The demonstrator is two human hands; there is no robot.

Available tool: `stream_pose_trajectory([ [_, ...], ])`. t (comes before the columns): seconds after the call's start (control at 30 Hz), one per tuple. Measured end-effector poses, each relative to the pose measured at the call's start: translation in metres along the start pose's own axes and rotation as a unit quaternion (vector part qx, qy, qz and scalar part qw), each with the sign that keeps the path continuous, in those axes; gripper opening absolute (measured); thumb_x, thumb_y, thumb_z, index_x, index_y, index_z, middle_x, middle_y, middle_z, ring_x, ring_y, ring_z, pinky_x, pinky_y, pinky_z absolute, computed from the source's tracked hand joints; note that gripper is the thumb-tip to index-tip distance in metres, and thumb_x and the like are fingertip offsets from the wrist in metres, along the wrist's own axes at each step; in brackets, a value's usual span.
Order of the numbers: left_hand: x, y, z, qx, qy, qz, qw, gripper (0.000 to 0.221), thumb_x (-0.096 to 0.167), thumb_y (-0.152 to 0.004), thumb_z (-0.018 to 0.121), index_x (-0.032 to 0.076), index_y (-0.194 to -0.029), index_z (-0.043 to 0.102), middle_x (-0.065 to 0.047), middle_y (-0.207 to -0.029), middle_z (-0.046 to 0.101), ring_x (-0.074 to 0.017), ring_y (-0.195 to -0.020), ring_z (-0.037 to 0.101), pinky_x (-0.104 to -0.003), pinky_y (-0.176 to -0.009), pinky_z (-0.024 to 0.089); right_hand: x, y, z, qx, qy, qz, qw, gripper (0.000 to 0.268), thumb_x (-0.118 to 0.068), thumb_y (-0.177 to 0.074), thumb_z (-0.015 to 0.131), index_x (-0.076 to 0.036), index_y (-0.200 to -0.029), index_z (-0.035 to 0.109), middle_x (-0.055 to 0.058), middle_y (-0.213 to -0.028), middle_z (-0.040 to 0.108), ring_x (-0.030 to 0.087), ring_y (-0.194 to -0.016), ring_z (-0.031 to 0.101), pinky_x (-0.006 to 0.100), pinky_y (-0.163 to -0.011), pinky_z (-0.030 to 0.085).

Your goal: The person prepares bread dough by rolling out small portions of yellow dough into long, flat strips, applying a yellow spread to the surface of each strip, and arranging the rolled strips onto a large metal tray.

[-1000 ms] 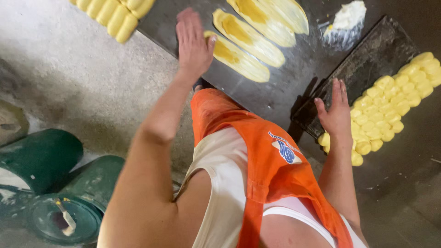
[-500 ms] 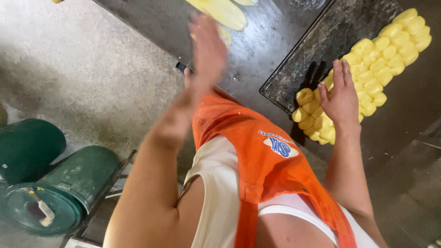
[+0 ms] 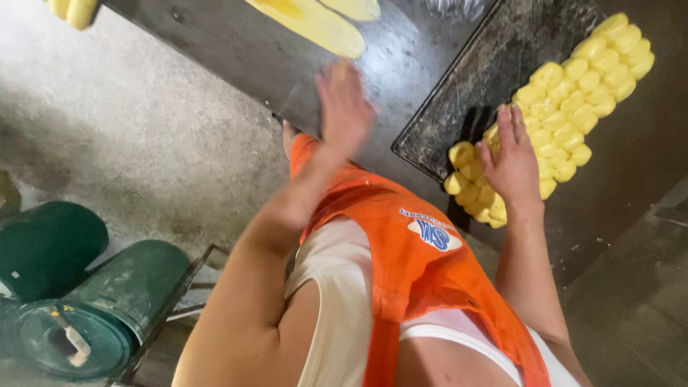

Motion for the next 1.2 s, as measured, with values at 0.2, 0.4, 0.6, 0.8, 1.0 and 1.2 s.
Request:
stream_pose_trajectory([
  [0.2,-0.022,-0.008,-0.039,-0.083,0.232,-0.081,0.966,0.076,0.019,-0.091,0.071,-0.007,-0.154,0.037,-0.024,-0.139,0.055,-0.0417,-0.131,0.051,-0.054,-0.111,0.041,-0.041,-0.029,0.003,-0.027,-0.022,-0.001,0.999,0.068,-0.018,-0.1,0.071,-0.004,-0.16,0.043,0.027,-0.164,0.04,0.047,-0.143,0.046,0.049,-0.112,0.045],
  [0.4,-0.107,-0.039,-0.041,-0.308,0.804,-0.265,0.434,0.047,0.013,-0.093,0.061,0.002,-0.137,0.053,-0.012,-0.116,0.069,-0.0265,-0.099,0.072,-0.046,-0.082,0.065,-0.084,-0.072,0.019,-0.002,-0.009,-0.044,0.999,0.069,-0.018,-0.099,0.074,-0.003,-0.159,0.044,0.027,-0.163,0.04,0.046,-0.145,0.044,0.049,-0.116,0.043],
  [0.6,-0.227,-0.08,-0.078,-0.155,0.823,-0.18,0.516,0.045,0.013,-0.095,0.072,0.004,-0.135,0.056,-0.007,-0.113,0.068,-0.0177,-0.094,0.072,-0.037,-0.081,0.065,-0.148,-0.116,0.025,-0.017,0.006,-0.037,0.999,0.064,-0.019,-0.098,0.071,-0.004,-0.156,0.047,0.027,-0.164,0.041,0.045,-0.147,0.043,0.049,-0.115,0.043],
  [0.8,-0.491,-0.122,-0.086,0.084,0.27,-0.243,0.928,0.039,0.011,-0.094,0.073,0.008,-0.131,0.061,-0.005,-0.103,0.069,-0.017,-0.092,0.068,-0.033,-0.077,0.058,-0.193,-0.148,0.035,-0.03,-0.001,-0.036,0.999,0.061,-0.02,-0.096,0.071,-0.004,-0.152,0.052,0.027,-0.161,0.043,0.045,-0.145,0.045,0.049,-0.112,0.045],
  [1.0,-0.53,-0.123,-0.074,-0.06,0.111,-0.247,0.961,0.027,0.015,-0.099,0.066,0.007,-0.125,0.064,-0.01,-0.105,0.069,-0.0234,-0.095,0.067,-0.039,-0.08,0.056,-0.2,-0.143,0.041,-0.044,0.016,-0.008,0.999,0.057,-0.021,-0.098,0.07,-0.004,-0.15,0.055,0.026,-0.16,0.046,0.044,-0.145,0.046,0.05,-0.11,0.045],
  [1.2,-0.548,-0.152,-0.065,-0.074,0.046,-0.186,0.979,0.021,0.019,-0.105,0.06,0.005,-0.119,0.067,-0.014,-0.107,0.07,-0.0297,-0.099,0.066,-0.045,-0.083,0.053,-0.167,-0.115,0.049,-0.026,0.017,0.018,0.999,0.057,-0.024,-0.097,0.071,-0.003,-0.148,0.056,0.025,-0.16,0.047,0.042,-0.146,0.048,0.047,-0.115,0.045],
])
Point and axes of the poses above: each hand's wrist, its own y-axis away from the middle knuckle, its own z-axis out of the palm, x = y × z, the point moved 1 cm from there along -y, towards the middle knuckle
